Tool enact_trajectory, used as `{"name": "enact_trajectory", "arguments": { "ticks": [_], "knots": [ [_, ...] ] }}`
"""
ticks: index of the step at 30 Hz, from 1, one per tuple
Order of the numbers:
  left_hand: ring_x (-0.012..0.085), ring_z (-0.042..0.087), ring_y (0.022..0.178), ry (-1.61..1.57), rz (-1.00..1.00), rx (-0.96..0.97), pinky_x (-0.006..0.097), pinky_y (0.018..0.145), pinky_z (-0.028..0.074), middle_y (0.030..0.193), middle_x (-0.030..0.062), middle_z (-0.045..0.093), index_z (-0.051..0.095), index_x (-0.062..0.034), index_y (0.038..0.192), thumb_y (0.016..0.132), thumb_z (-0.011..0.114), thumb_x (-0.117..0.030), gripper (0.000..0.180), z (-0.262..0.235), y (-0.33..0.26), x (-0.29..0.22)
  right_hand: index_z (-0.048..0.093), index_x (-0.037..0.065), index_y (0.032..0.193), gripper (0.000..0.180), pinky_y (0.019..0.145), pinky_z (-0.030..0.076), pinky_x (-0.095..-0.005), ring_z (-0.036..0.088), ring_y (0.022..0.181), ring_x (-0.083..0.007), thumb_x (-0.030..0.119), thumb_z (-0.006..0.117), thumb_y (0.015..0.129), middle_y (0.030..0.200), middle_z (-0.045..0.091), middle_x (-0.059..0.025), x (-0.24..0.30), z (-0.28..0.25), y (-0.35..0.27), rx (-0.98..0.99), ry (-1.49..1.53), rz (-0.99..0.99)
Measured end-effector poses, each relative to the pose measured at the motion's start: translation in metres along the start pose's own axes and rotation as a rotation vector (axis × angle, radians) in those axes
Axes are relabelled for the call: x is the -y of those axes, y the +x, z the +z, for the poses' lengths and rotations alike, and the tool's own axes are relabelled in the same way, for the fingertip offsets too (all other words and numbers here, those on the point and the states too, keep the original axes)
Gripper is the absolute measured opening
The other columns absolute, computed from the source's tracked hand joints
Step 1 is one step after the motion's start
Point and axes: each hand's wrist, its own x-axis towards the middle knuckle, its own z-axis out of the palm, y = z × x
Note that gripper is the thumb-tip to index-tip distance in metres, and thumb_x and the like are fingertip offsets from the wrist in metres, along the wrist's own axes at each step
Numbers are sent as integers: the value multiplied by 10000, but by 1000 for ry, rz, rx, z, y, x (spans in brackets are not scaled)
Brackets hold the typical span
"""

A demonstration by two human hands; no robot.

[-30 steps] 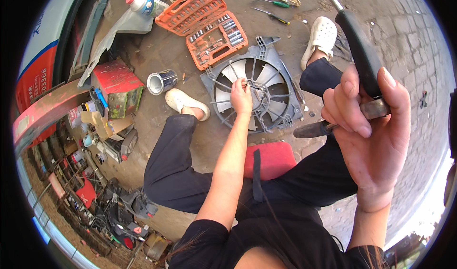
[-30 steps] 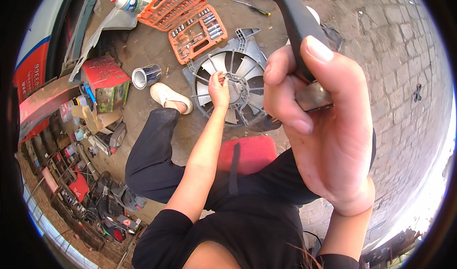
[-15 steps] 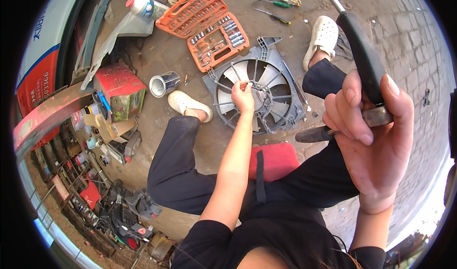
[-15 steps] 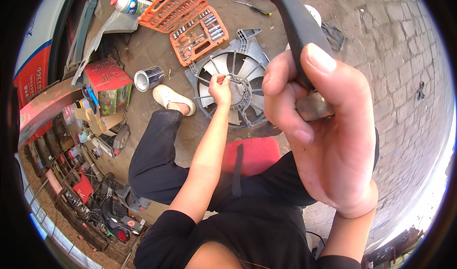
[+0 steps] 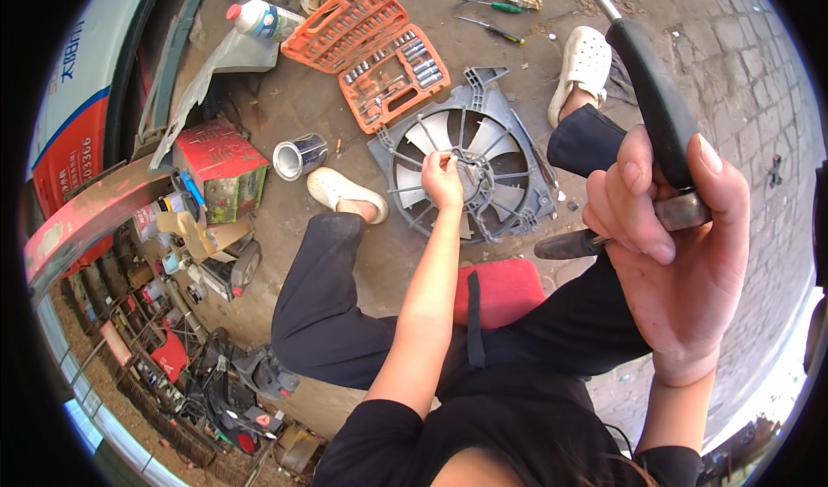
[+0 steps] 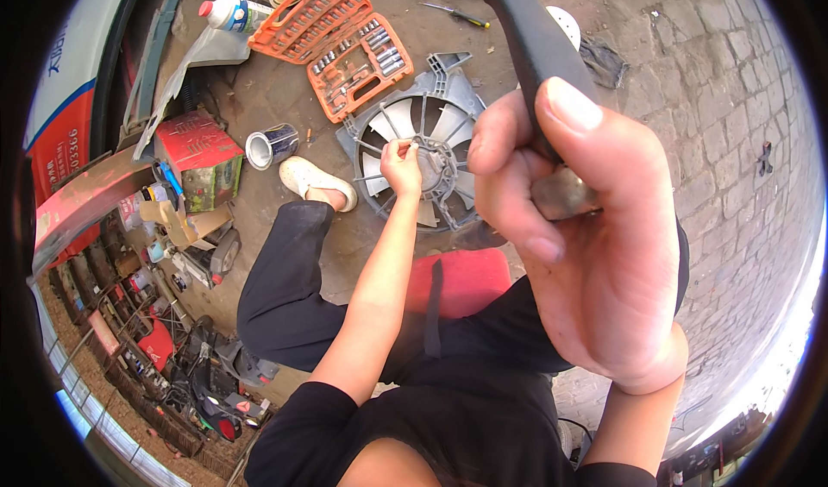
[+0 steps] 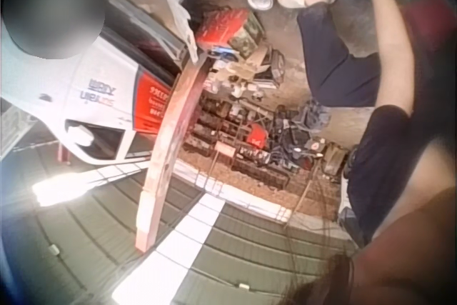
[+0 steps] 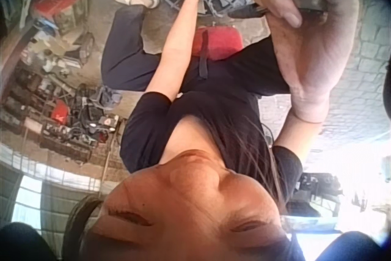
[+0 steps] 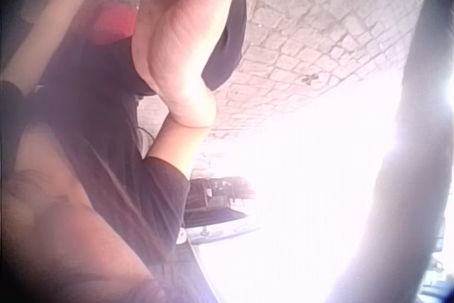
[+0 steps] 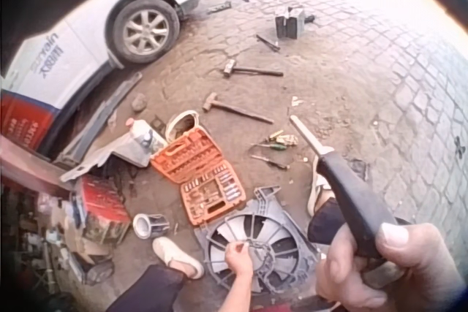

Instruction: The person sits on a small red stool and works on a car fan assembly placed on the ground. They open an orange toolbox, select a socket and a hammer, and use the hammer to tap the socket onto the fan's central hub.

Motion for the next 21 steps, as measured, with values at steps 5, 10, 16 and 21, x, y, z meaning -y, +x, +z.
{"name": "enact_trajectory", "arguments": {
  "ticks": [5, 10, 16, 21],
  "knots": [
    [188, 643, 740, 194, 169, 127, 284, 700, 530, 848, 87, 618, 666, 0, 862, 759, 703, 55, 122, -14, -2, 0, 489, 55, 824, 414, 547, 207, -251, 233, 538, -67, 402, 350, 1002, 512, 308, 70, 1, -1, 0, -12, -1, 1],
    [230, 639, 735, 142, 143, 117, 334, 681, 513, 844, 100, 615, 704, -37, 940, 770, 712, 2, 175, -14, 3, 3, 487, 56, 823, 417, 550, 209, -251, 234, 535, -69, 404, 345, 1002, 506, 311, 70, -1, -1, -1, -20, -11, -2],
    [257, 635, 713, 316, 174, 238, 348, 680, 505, 830, 116, 618, 711, -37, 913, 765, 731, -58, 152, -23, 14, -5, 483, 59, 817, 418, 551, 208, -252, 232, 535, -68, 406, 343, 1002, 505, 311, 70, 1, 0, 0, -13, -9, 6],
    [262, 632, 701, 352, 167, 294, 357, 672, 499, 801, 126, 622, 721, -35, 885, 743, 747, -74, 149, -23, 22, -6, 482, 56, 816, 417, 549, 205, -252, 231, 534, -69, 406, 347, 1000, 504, 306, 69, 0, 1, -2, -11, -1, -1]
  ]
}}
